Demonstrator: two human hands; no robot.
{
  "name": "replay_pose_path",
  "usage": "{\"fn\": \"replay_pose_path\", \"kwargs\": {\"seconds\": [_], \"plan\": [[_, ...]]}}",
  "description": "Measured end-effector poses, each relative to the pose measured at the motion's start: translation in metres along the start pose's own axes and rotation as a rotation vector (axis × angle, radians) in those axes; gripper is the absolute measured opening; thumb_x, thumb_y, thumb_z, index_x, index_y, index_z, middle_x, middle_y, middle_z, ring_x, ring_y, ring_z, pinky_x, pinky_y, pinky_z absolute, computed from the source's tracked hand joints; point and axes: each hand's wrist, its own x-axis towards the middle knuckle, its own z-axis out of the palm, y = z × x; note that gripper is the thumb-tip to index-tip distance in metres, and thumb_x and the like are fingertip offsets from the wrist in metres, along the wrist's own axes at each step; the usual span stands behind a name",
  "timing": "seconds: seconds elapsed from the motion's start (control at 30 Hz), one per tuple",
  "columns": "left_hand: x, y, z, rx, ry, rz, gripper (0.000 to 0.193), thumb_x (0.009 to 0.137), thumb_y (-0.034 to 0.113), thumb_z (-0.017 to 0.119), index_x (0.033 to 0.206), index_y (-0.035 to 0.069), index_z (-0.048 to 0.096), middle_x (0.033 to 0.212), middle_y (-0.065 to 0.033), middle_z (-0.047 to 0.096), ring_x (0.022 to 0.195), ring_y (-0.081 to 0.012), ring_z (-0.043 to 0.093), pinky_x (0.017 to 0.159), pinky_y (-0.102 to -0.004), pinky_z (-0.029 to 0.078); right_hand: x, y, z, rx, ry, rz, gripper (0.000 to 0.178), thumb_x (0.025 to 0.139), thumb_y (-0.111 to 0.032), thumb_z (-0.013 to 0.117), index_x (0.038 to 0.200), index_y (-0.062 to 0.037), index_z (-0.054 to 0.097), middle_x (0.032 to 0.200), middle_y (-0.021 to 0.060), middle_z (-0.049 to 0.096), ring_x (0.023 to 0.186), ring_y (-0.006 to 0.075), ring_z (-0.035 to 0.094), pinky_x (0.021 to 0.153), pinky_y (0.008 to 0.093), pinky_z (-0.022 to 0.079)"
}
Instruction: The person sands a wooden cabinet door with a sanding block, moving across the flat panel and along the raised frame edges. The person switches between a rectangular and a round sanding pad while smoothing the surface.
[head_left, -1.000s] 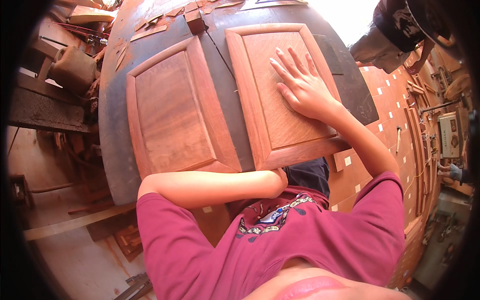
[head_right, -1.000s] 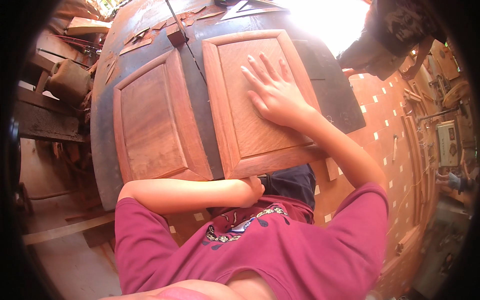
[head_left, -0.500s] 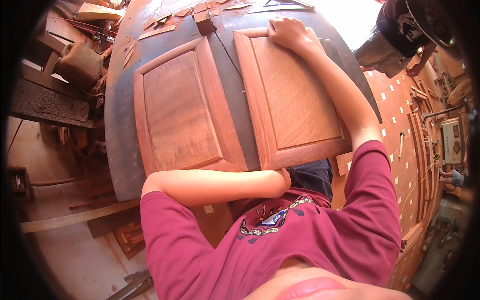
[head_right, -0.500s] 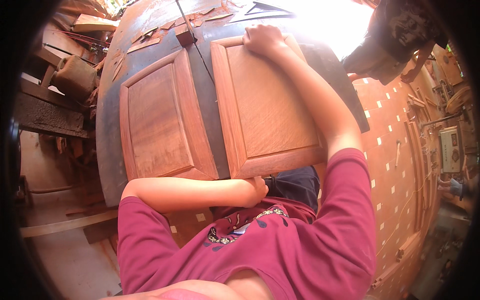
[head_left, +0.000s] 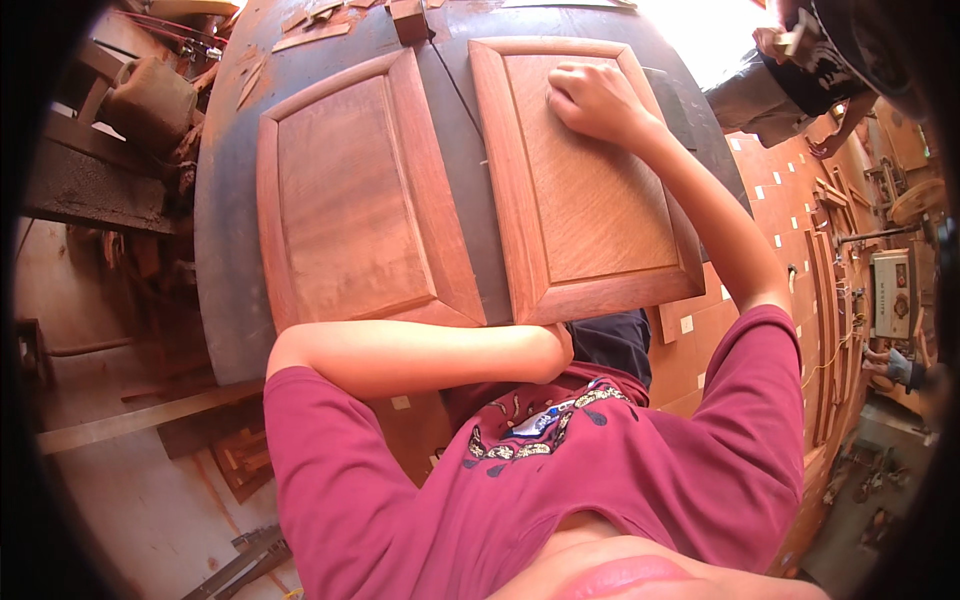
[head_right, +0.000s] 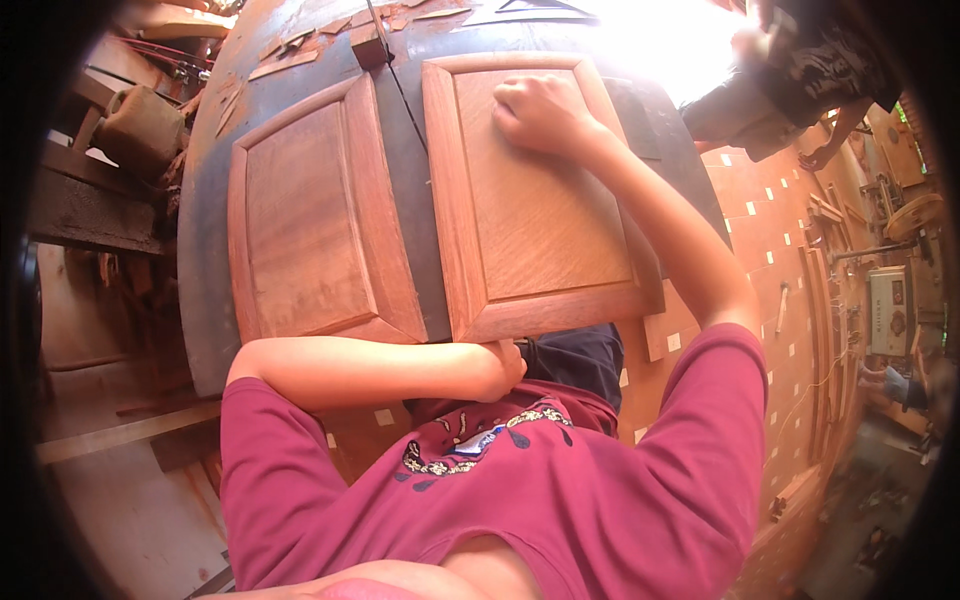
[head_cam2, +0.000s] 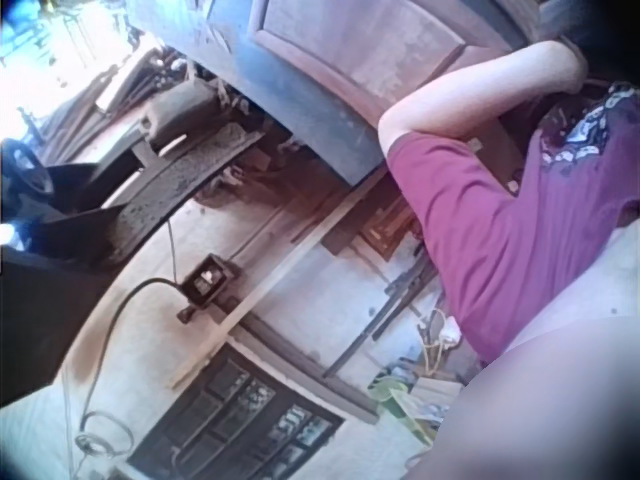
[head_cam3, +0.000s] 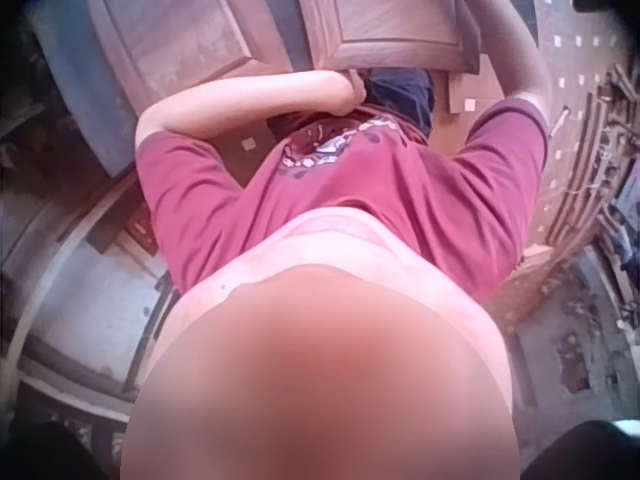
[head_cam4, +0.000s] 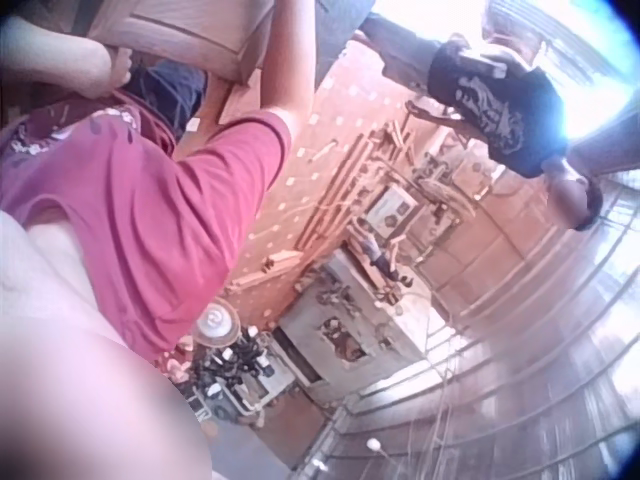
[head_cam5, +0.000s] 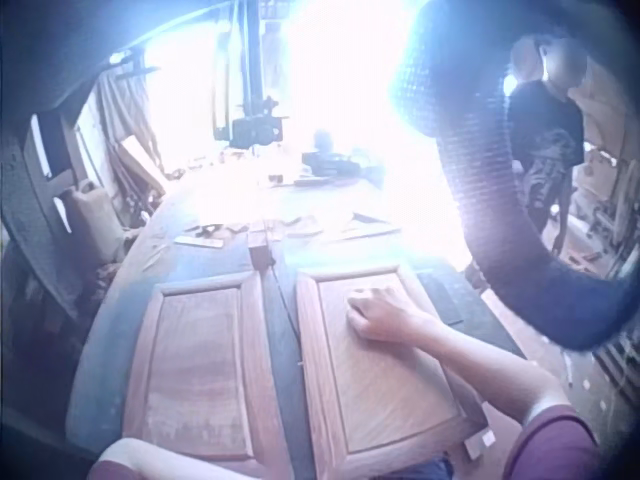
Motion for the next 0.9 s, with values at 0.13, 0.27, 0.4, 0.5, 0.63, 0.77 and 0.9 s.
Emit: {"fn": "replay_pose_path", "kwargs": {"seconds": [0.13,0.27,0.4,0.5,0.63,0.77,0.9], "plan": [[-0.003,0.000,-0.004,0.027,-0.022,0.053,0.032,0.089,0.031,0.068,0.107,0.006,0.078,0.111,-0.0136,0.078,0.106,-0.0312,0.073,0.092,-0.0493,0.054,-0.035,-0.048,-0.018,0.093,-0.104,-0.020,0.021,0.090,-0.019,0.056,0.077,-0.0029,0.058,0.085,0.0164,0.064,0.072,0.0391,0.066,0.069,0.0502,0.053],[-0.007,0.001,-0.005,0.035,-0.033,0.126,0.030,0.085,0.028,0.070,0.102,0.005,0.080,0.107,-0.0124,0.078,0.100,-0.0298,0.075,0.082,-0.0484,0.058,-0.064,-0.081,-0.027,0.139,-0.109,-0.026,0.018,0.088,-0.017,0.060,0.078,-0.0029,0.058,0.080,0.0148,0.060,0.067,0.0371,0.064,0.062,0.0476,0.052],[0.002,0.003,0.010,0.162,0.026,0.187,0.026,0.082,0.025,0.072,0.094,0.004,0.081,0.102,-0.0124,0.079,0.094,-0.0293,0.076,0.076,-0.0476,0.059,-0.042,-0.060,-0.013,0.060,-0.113,0.016,0.023,0.092,-0.021,0.058,0.077,-0.0037,0.062,0.075,0.0166,0.064,0.066,0.0376,0.065,0.063,0.0510,0.052],[0.000,0.000,0.005,0.083,0.007,0.140,0.025,0.083,0.024,0.071,0.095,0.004,0.082,0.102,-0.0136,0.079,0.096,-0.0301,0.075,0.078,-0.0472,0.059,0.007,-0.032,0.005,-0.035,-0.133,0.197,0.033,0.095,-0.028,0.055,0.078,-0.0035,0.070,0.082,0.0198,0.072,0.071,0.0396,0.069,0.069,0.0528,0.055],[0.000,0.001,0.000,0.050,0.033,0.065,0.028,0.085,0.024,0.068,0.100,0.003,0.080,0.104,-0.0164,0.078,0.099,-0.0312,0.074,0.082,-0.0474,0.058,0.082,0.037,0.020,-0.138,-0.054,0.432,0.042,0.093,-0.035,0.050,0.094,-0.0037,0.078,0.100,0.0209,0.076,0.092,0.0390,0.073,0.088,0.0478,0.056],[0.000,-0.003,0.015,0.119,0.122,0.049,0.032,0.086,0.024,0.067,0.106,0.002,0.077,0.107,-0.0186,0.077,0.102,-0.0353,0.074,0.085,-0.0505,0.057,0.107,0.065,0.034,-0.134,-0.041,0.446,0.040,0.092,-0.039,0.053,0.091,-0.0077,0.078,0.098,0.0208,0.075,0.092,0.0396,0.072,0.088,0.0493,0.056],[0.003,-0.001,0.006,0.104,0.036,0.072,0.036,0.085,0.027,0.069,0.109,0.001,0.077,0.108,-0.0172,0.077,0.105,-0.0367,0.073,0.087,-0.0543,0.056,0.087,0.040,0.024,-0.056,-0.080,0.322,0.037,0.091,-0.034,0.053,0.086,-0.0061,0.076,0.090,0.0214,0.073,0.086,0.0395,0.072,0.083,0.0491,0.056]]}}
